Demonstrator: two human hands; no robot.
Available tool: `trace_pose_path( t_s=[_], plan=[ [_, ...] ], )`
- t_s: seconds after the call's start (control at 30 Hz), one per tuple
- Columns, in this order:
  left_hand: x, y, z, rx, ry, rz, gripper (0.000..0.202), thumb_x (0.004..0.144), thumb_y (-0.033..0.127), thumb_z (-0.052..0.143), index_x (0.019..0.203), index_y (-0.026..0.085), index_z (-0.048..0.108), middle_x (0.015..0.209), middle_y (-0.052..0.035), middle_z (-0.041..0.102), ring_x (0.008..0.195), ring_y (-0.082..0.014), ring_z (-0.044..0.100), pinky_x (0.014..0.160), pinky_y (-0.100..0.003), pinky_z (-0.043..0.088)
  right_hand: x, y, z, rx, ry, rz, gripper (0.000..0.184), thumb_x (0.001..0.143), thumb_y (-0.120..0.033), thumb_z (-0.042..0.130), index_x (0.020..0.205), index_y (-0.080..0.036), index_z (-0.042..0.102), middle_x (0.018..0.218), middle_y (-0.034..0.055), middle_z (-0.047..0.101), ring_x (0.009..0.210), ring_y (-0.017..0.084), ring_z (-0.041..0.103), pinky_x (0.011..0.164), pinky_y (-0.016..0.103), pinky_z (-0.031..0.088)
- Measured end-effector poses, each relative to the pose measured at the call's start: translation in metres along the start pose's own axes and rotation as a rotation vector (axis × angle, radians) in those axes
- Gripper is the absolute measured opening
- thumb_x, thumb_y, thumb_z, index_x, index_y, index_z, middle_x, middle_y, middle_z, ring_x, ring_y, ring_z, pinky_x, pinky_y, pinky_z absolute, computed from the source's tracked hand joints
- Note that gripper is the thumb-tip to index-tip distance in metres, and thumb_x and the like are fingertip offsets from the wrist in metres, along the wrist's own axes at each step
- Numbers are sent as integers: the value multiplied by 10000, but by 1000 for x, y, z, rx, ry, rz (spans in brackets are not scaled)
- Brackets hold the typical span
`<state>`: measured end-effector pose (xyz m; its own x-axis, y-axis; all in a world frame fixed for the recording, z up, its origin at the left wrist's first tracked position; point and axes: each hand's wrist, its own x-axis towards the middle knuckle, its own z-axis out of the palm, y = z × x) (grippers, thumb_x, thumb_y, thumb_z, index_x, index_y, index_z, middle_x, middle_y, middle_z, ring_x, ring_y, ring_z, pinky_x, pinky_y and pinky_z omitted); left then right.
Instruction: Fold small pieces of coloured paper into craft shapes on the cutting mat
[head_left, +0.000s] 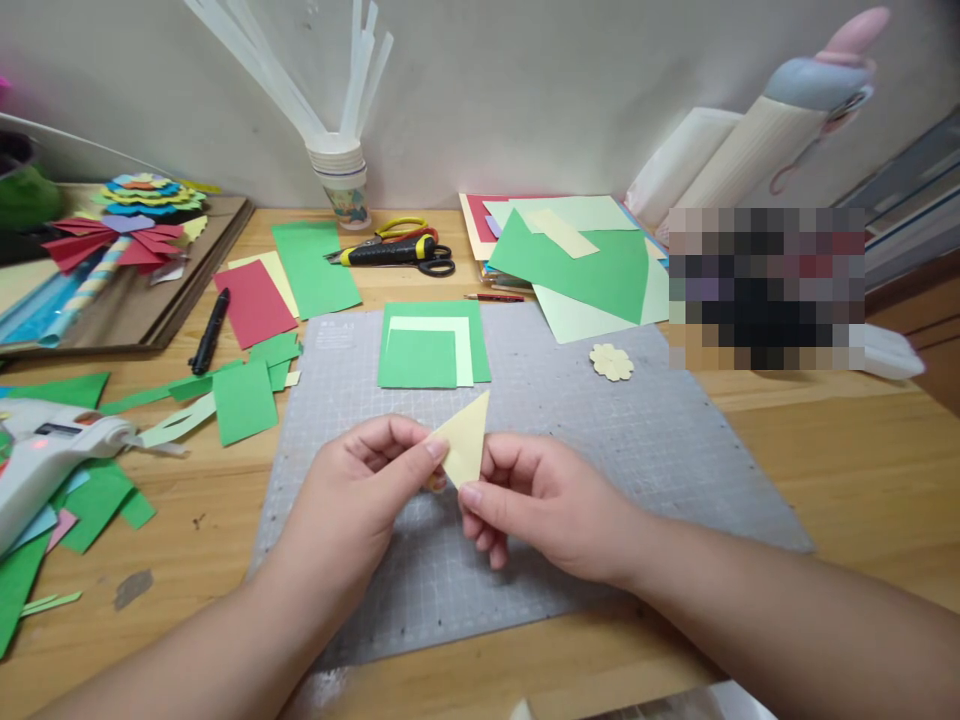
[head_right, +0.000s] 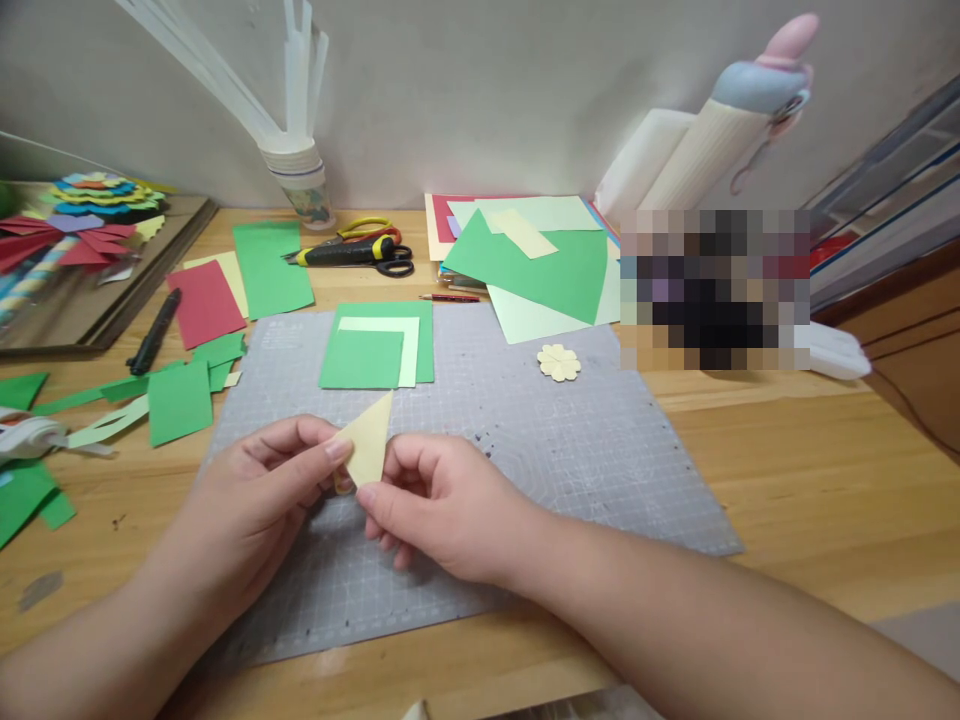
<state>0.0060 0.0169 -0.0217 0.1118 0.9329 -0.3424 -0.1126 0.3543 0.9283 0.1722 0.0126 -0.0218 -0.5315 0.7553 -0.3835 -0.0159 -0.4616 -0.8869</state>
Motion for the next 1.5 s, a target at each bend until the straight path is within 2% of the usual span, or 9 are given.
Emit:
trace_pose_path(
  t_s=[0.23, 0.4, 0.6, 0.73, 0.97, 1.1, 1.27, 1.37, 1.5],
  plan=[
    [0, 0, 1, 13, -68, -30, 176, 746, 265, 681, 639, 172, 576, 559, 34, 591, 557, -95, 513, 561, -204, 393, 0, -4, -7, -77, 70, -114, 203, 813, -281, 562, 656, -182, 479, 573, -35, 527, 480, 78, 468, 451, 207, 380],
    [-3, 3, 3, 140, -137, -1, 183, 740, 263, 657, 610, 179, 559, 573, 29, 568, 564, -107, 497, 564, -220, 393, 1, -5, -9, -127, 204, -280, 180, 839, -309, 564, 706, -190, 545, 611, -31, 518, 526, 90, 455, 492, 222, 371],
    [-6, 6, 11, 292, -261, 38, 86, 743, 247, 604, 691, 187, 568, 665, 4, 569, 649, -151, 525, 589, -252, 413, 0, -3, -9, -252, 239, -337, 145, 836, -278, 568, 720, -192, 561, 656, -18, 529, 581, 108, 472, 531, 234, 383],
    [-6, 6, 8, 312, -175, 82, 91, 781, 286, 589, 778, 198, 567, 677, 24, 548, 619, -126, 490, 570, -230, 392, -1, -4, -9, -402, 197, -357, 147, 853, -253, 544, 722, -187, 560, 676, -16, 534, 622, 112, 482, 556, 232, 378],
    [-6, 6, 2, 343, -33, 171, 81, 806, 277, 575, 767, 212, 549, 697, 29, 557, 618, -121, 500, 546, -216, 379, 0, -6, -9, -368, 231, -307, 99, 830, -247, 553, 751, -188, 545, 702, -19, 530, 561, 93, 442, 496, 221, 355],
    [-5, 7, 3, 573, -96, 299, 28, 808, 227, 555, 788, 215, 570, 787, 4, 605, 758, -166, 565, 659, -260, 420, 1, -2, -10, -503, 213, -351, 85, 802, -177, 556, 720, -192, 538, 670, -25, 532, 605, 108, 474, 549, 235, 378],
    [-5, 8, 3, 790, -165, 449, 95, 783, 168, 522, 697, 205, 537, 700, 17, 579, 674, -155, 547, 640, -275, 405, -1, -1, -11, -618, 143, -434, 125, 804, -138, 537, 690, -185, 519, 651, -31, 517, 613, 103, 470, 567, 231, 377],
    [-7, 9, 2, 775, -165, 437, 91, 747, 159, 521, 671, 207, 509, 673, 23, 562, 648, -152, 534, 610, -273, 401, -2, -3, -10, -629, 120, -529, 151, 813, -131, 525, 671, -178, 515, 648, -28, 515, 619, 101, 473, 582, 233, 377],
    [-7, 9, 0, 704, -79, 353, 94, 715, 152, 513, 650, 213, 482, 674, 26, 545, 653, -152, 521, 589, -269, 393, -4, -4, -10, -572, 220, -542, 149, 795, -126, 518, 654, -173, 517, 638, -14, 527, 602, 112, 483, 566, 249, 382]
  ],
)
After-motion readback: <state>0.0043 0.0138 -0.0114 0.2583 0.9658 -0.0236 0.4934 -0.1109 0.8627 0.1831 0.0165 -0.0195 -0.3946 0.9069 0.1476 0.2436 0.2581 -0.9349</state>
